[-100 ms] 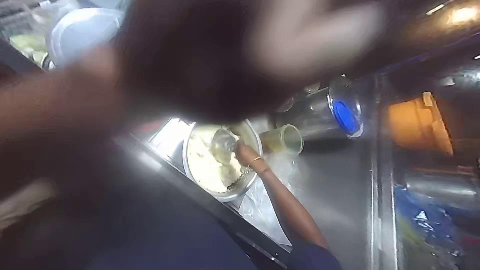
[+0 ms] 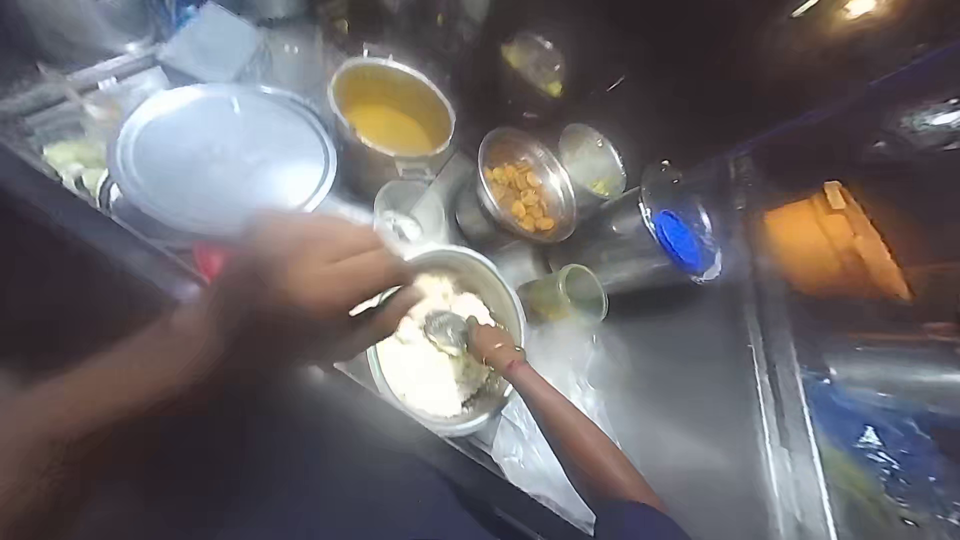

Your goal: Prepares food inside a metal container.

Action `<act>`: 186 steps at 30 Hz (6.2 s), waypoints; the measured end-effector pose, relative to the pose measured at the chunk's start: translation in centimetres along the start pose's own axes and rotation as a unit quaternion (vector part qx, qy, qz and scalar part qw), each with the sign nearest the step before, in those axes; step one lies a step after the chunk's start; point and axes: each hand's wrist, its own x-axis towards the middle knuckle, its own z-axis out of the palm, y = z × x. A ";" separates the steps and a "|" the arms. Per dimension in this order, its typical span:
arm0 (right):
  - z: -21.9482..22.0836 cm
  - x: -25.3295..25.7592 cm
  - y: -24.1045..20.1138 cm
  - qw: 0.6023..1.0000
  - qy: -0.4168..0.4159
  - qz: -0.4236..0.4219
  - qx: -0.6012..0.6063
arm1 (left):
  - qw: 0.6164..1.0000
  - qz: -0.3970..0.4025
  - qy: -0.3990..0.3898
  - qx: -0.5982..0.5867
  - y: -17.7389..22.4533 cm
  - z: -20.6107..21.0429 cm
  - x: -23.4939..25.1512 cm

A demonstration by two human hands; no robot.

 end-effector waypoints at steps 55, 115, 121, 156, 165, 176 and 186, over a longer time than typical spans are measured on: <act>-7.0 1.8 -1.3 0.989 0.131 0.065 -0.008 | 0.969 -0.113 0.205 -0.084 -2.4 5.4 -10.2; 0.3 2.1 -5.0 0.999 0.022 -0.042 0.017 | 0.973 -0.181 0.131 -0.064 -2.4 5.2 -9.8; 3.5 -3.1 -0.6 0.987 -0.116 -0.064 -0.088 | 0.968 -0.197 0.131 -0.082 -2.4 5.1 -10.0; 3.2 3.2 1.0 0.995 -0.091 0.047 -0.003 | 0.961 -0.211 0.143 -0.108 -2.5 5.4 -10.2; 0.5 -2.3 -1.5 0.989 -0.138 -0.047 -0.042 | 0.970 -0.197 0.121 -0.076 -2.8 5.4 -9.6; 4.7 3.6 2.1 0.978 -0.193 0.014 -0.082 | 0.967 -0.192 0.140 -0.095 -2.8 5.4 -9.9; 7.9 5.9 0.7 0.949 -0.275 -0.039 0.148 | 0.967 -0.199 0.131 -0.092 -2.8 5.2 -10.0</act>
